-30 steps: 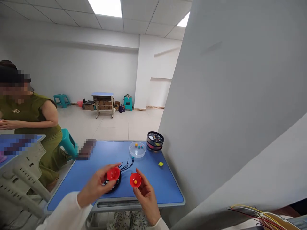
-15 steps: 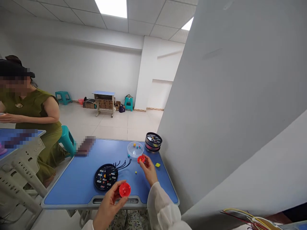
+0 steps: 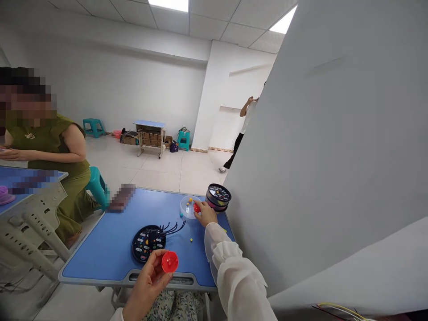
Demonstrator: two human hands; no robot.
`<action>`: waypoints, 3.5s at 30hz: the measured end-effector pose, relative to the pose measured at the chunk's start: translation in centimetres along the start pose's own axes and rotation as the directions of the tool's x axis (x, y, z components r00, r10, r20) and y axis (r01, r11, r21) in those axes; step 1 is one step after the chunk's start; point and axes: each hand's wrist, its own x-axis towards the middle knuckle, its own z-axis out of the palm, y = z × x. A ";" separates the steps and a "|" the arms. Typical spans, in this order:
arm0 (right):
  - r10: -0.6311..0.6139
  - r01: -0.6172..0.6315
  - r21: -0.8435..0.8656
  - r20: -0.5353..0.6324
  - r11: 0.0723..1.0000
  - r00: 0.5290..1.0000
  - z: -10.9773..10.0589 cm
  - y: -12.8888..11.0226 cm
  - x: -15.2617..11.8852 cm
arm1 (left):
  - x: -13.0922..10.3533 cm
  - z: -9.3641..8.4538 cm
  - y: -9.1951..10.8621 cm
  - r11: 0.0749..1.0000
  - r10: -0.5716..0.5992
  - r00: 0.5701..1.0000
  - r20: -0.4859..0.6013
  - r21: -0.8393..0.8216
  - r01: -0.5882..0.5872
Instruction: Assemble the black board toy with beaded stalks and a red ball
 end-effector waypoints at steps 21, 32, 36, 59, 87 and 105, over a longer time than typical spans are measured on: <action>-0.348 0.323 0.209 0.093 0.923 0.933 -2.8 -5.1 -21.2 | -1.2 1.2 -1.2 0.974 -0.123 0.964 0.235 -0.156 0.162; -0.430 0.425 0.232 -0.031 0.875 0.902 -3.5 -4.4 -23.2 | -3.0 1.5 0.9 0.999 -0.034 0.951 0.307 0.038 0.024; -0.445 0.450 0.235 -0.075 0.862 0.892 -4.0 -5.2 -23.7 | -3.8 1.4 1.5 0.999 -0.044 0.944 0.328 0.027 0.037; 0.068 -0.164 0.609 0.178 0.776 0.982 -1.1 -5.9 -24.1 | -3.1 -0.2 2.1 0.781 0.131 0.910 0.393 0.525 -0.339; -0.183 0.073 0.567 0.139 0.820 0.973 3.2 -8.0 -23.2 | -4.1 -4.2 0.7 0.975 0.046 0.998 0.034 0.217 -0.052; 0.126 -0.366 0.777 0.354 0.512 0.927 5.2 -9.5 -21.3 | -3.3 -4.3 0.9 0.984 0.027 0.997 -0.068 0.179 -0.014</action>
